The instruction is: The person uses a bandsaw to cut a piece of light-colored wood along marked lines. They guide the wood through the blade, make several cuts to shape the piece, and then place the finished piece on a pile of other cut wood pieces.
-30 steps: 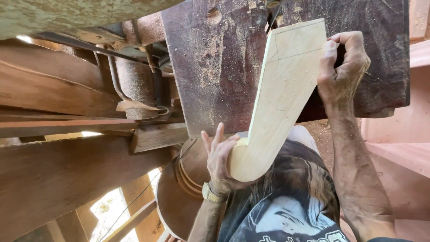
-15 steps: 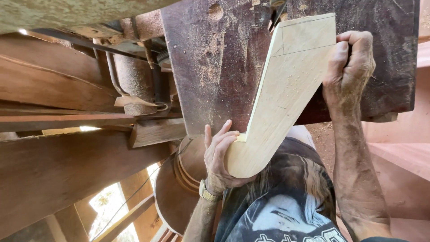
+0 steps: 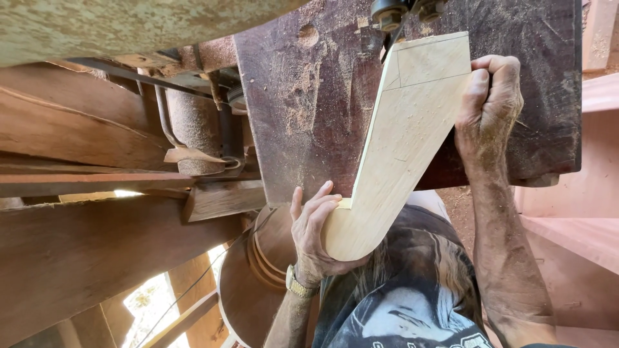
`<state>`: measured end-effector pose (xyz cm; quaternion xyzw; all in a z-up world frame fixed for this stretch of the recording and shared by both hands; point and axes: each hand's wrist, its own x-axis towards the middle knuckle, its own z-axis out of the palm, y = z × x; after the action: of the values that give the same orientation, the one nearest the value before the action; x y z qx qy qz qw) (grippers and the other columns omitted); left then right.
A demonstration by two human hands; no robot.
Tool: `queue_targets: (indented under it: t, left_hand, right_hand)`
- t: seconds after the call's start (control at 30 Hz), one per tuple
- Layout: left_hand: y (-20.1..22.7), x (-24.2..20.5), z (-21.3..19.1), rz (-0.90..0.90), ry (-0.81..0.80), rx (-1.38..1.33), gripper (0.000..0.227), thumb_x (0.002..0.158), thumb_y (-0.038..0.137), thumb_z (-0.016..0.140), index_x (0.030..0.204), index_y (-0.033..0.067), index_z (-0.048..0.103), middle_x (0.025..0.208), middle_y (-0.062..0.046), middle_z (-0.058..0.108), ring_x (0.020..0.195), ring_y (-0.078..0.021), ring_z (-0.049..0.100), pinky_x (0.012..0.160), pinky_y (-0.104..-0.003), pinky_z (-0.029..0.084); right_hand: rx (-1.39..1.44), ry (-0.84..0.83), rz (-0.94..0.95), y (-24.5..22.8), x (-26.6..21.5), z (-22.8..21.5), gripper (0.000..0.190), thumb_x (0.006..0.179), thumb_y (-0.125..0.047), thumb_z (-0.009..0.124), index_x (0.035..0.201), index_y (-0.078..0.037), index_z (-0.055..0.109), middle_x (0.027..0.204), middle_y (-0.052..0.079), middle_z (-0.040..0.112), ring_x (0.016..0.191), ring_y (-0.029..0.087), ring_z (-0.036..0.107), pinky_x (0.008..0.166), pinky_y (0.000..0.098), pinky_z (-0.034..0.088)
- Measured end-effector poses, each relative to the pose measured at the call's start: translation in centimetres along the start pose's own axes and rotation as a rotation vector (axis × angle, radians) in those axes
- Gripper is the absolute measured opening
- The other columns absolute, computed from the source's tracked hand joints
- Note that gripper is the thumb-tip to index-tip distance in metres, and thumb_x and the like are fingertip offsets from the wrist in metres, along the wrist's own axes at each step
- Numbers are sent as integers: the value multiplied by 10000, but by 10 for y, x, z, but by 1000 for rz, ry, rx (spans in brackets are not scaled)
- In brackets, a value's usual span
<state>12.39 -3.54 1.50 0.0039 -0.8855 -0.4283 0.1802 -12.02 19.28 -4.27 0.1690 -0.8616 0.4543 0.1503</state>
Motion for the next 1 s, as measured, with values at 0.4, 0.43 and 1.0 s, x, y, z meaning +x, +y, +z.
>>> queue_targets:
  t: [0.4,0.43,1.0]
  left_hand:
    - [-2,3,1,0,0,8,920,672,599,889,1340,86,519,1278,-127,689,1363,-329,624,1327,-561,203]
    - [-2,3,1,-1,-1,8,920,672,599,889,1340,86,519,1278,-127,689,1363,-329,624,1327,-561,203]
    - [-10,5,-1,6,2,-84,918,645,475,955,1349,85,513,1272,-129,681,1346,-330,638,1315,-567,263]
  right_hand:
    - [38,0,9,2,2,3,134,1178,-30,391,1181,-24,525,1065,76,566,923,125,535,841,299,507]
    - [38,0,10,1,2,3,134,1178,-30,391,1181,-24,525,1065,76,566,923,125,535,841,299,507]
    - [13,-13,12,-12,5,-2,134,1174,-25,393,1164,1,524,1047,100,554,904,166,525,882,343,509]
